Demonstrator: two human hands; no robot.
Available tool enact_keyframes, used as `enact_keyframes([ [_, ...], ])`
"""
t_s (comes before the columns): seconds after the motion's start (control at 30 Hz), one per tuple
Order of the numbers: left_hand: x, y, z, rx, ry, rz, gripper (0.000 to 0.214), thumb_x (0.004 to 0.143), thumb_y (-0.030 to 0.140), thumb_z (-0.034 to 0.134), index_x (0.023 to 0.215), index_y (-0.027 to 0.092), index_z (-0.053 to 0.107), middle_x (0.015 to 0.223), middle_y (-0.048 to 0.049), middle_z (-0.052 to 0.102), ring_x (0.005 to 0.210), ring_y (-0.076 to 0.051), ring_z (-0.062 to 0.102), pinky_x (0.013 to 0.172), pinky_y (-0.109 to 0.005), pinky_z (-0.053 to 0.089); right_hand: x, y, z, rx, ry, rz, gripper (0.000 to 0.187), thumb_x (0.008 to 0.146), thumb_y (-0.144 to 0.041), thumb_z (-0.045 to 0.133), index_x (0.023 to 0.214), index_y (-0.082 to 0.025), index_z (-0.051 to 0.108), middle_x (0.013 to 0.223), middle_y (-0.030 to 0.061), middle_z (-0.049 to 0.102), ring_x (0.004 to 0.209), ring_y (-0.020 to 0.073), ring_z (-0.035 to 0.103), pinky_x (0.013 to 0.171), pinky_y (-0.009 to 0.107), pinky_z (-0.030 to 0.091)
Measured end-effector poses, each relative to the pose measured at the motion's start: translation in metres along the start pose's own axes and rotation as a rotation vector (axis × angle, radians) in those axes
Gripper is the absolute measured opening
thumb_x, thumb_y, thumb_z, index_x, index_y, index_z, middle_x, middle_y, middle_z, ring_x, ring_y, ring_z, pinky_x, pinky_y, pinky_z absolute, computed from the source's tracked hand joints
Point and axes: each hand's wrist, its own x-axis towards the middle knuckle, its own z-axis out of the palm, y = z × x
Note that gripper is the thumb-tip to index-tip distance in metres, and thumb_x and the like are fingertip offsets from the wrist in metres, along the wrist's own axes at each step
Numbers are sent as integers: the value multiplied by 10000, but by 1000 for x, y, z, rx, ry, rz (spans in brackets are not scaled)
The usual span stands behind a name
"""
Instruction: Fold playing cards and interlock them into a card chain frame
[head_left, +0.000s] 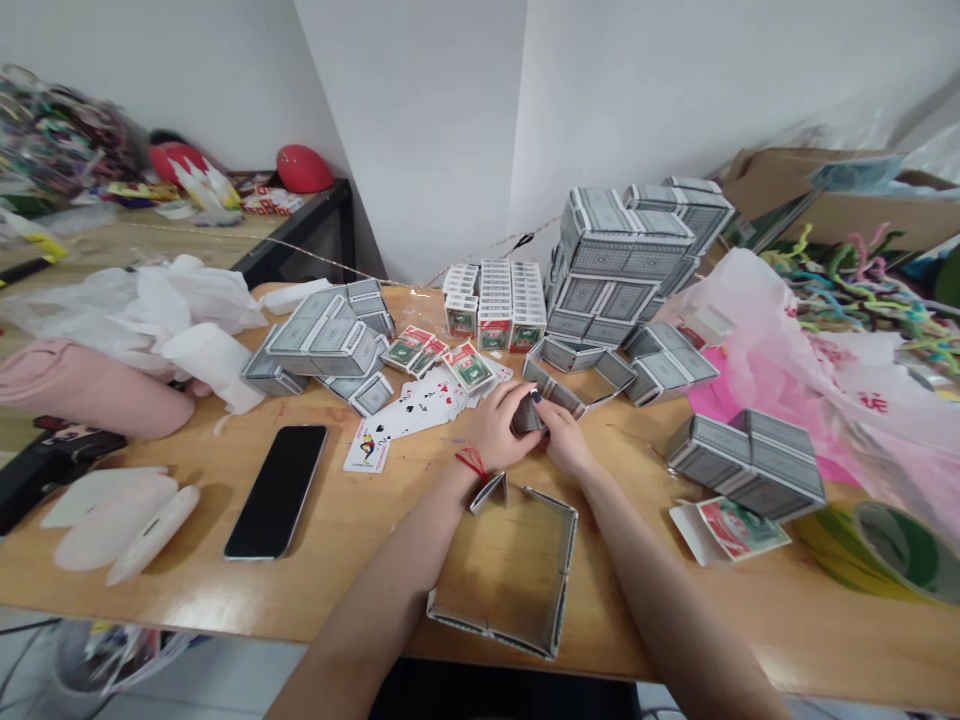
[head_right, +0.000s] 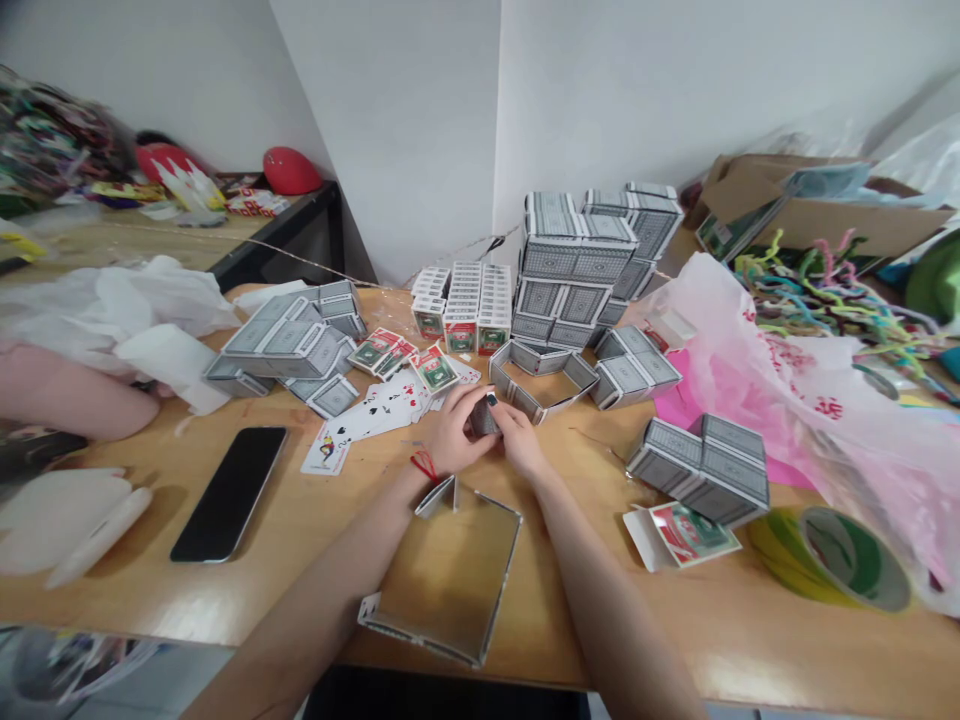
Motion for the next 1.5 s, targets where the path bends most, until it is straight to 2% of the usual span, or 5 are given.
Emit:
enact_keyframes([
  [0.6, 1, 2, -4, -40, 48, -24, 521, 681, 291, 616, 1158, 199, 430, 1167, -86, 501, 1109, -219, 462, 953, -415, 394, 1, -5, 0, 82, -4, 91, 313, 664, -488, 584, 705, -178, 607, 662, 15, 615, 610, 157, 548, 556, 258, 447],
  [0.9, 0, -4, 2, 1, 48, -80, 552, 647, 181, 621, 1163, 202, 426, 1187, -78, 475, 1127, -213, 443, 968, -412, 388, 4, 4, -1, 60, -34, 94, 306, 679, -487, 585, 754, -193, 619, 592, -6, 580, 564, 143, 519, 518, 257, 420],
  [1.1, 0, -7, 1, 33, 59, -78, 543, 645, 155, 622, 1152, 198, 433, 1167, -76, 479, 1114, -207, 445, 970, -411, 385, 3, -1, -1, -101, 53, -52, 352, 697, -451, 574, 946, -206, 623, 856, 18, 637, 676, 156, 557, 565, 263, 440],
  [1.3, 0, -10, 3, 25, 19, -55, 540, 663, 151, 608, 1167, 206, 422, 1195, -68, 465, 1130, -202, 435, 984, -414, 375, 3, -4, -2, -281, 100, -198, 288, 740, -368, 536, 937, -184, 637, 896, 43, 651, 808, 186, 577, 752, 316, 445],
  [1.5, 0, -11, 3, 41, 31, -67, 549, 655, 131, 612, 1168, 194, 426, 1195, -75, 463, 1126, -198, 436, 986, -401, 374, 4, -2, -5, -293, 88, -194, 290, 755, -362, 506, 930, -170, 635, 906, 57, 651, 803, 187, 580, 739, 315, 455],
])
